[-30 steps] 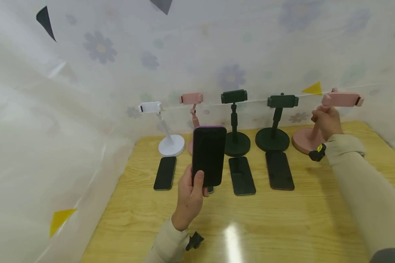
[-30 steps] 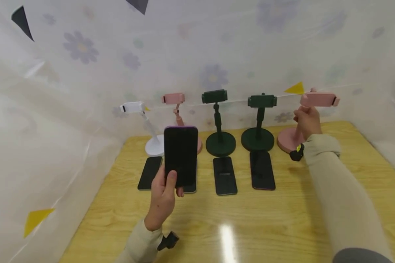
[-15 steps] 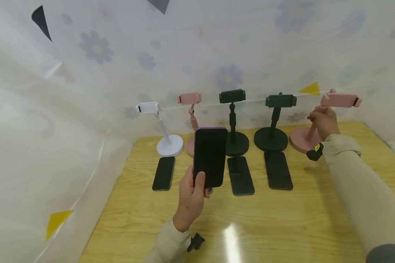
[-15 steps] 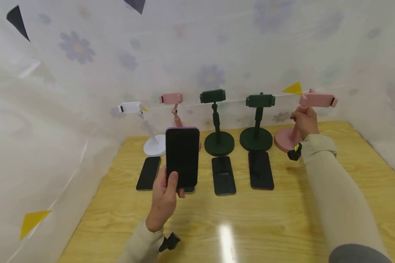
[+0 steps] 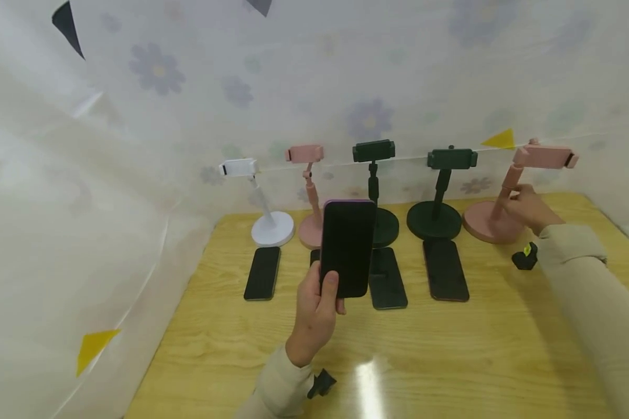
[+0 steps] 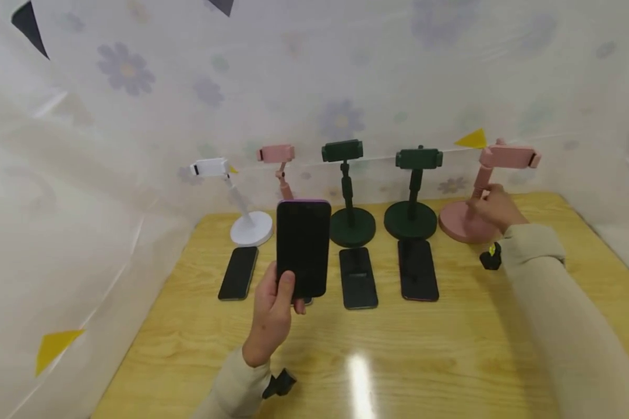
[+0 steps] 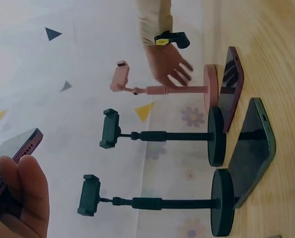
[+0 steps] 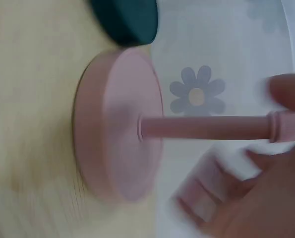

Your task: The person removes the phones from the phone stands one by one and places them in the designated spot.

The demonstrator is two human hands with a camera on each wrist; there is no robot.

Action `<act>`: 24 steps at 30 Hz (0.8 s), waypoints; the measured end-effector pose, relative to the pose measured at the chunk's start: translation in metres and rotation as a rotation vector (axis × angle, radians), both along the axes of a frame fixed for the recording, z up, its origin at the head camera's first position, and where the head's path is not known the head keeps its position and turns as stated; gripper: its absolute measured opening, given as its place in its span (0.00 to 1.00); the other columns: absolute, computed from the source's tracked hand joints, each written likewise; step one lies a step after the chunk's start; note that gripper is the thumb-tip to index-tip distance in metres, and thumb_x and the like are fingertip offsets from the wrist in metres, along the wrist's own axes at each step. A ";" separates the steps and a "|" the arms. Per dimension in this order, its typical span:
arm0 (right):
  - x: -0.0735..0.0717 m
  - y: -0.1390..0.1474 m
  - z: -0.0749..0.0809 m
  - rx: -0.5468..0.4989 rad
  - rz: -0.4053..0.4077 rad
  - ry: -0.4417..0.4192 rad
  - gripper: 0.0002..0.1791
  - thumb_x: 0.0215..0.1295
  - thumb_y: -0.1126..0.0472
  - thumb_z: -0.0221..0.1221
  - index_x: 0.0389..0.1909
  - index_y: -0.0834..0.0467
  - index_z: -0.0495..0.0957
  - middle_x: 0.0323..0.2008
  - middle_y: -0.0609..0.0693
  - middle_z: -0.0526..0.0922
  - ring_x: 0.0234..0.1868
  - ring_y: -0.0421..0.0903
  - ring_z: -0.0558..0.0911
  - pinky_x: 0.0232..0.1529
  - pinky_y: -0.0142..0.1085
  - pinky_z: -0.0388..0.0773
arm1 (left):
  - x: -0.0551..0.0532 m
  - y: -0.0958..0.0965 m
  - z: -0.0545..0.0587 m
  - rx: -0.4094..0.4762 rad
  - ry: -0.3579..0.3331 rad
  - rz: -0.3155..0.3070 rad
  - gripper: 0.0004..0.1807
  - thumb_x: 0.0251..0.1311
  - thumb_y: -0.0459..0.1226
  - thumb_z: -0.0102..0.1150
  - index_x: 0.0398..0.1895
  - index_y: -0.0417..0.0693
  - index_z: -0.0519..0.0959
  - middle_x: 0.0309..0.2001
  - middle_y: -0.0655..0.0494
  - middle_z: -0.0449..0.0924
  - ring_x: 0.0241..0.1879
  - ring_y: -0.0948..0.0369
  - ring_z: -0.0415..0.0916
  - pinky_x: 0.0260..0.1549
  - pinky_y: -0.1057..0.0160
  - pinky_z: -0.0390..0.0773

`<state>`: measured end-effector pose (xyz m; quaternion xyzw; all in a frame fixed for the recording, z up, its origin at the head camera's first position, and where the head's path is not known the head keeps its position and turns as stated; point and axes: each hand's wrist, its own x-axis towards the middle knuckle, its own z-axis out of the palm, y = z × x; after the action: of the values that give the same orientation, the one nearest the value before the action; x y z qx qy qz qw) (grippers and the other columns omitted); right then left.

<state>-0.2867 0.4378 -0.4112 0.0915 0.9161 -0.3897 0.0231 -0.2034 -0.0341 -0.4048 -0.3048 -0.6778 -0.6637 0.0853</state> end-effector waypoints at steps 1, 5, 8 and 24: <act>0.006 0.001 0.001 0.107 0.035 -0.044 0.42 0.76 0.46 0.39 0.69 0.82 0.48 0.64 0.85 0.57 0.62 0.79 0.64 0.58 0.67 0.68 | 0.001 0.002 0.001 0.002 -0.006 -0.009 0.08 0.76 0.30 0.39 0.44 0.35 0.70 0.19 0.41 0.69 0.13 0.63 0.67 0.15 0.64 0.75; 0.033 -0.010 0.008 0.347 0.153 -0.142 0.41 0.77 0.46 0.41 0.65 0.85 0.54 0.59 0.86 0.63 0.56 0.81 0.69 0.49 0.64 0.74 | 0.004 0.009 0.007 0.033 -0.009 -0.045 0.09 0.77 0.31 0.38 0.45 0.35 0.70 0.18 0.41 0.69 0.12 0.56 0.67 0.15 0.63 0.75; 0.053 -0.026 0.015 0.325 0.204 -0.155 0.36 0.78 0.49 0.43 0.65 0.80 0.58 0.60 0.83 0.66 0.57 0.77 0.72 0.48 0.62 0.75 | 0.006 0.014 0.010 0.063 -0.005 -0.076 0.10 0.77 0.32 0.38 0.46 0.33 0.69 0.18 0.41 0.68 0.11 0.55 0.67 0.15 0.63 0.76; 0.141 -0.149 0.063 0.261 0.494 0.108 0.17 0.75 0.54 0.53 0.60 0.53 0.75 0.55 0.48 0.82 0.51 0.43 0.82 0.43 0.35 0.80 | 0.029 0.020 0.025 0.118 0.030 -0.174 0.11 0.78 0.32 0.37 0.47 0.31 0.69 0.22 0.38 0.70 0.12 0.52 0.67 0.15 0.64 0.76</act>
<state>-0.1456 0.2891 -0.3479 -0.1531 0.9529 -0.2555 0.0564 -0.1741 -0.0144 -0.3799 -0.3668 -0.6073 -0.7025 0.0554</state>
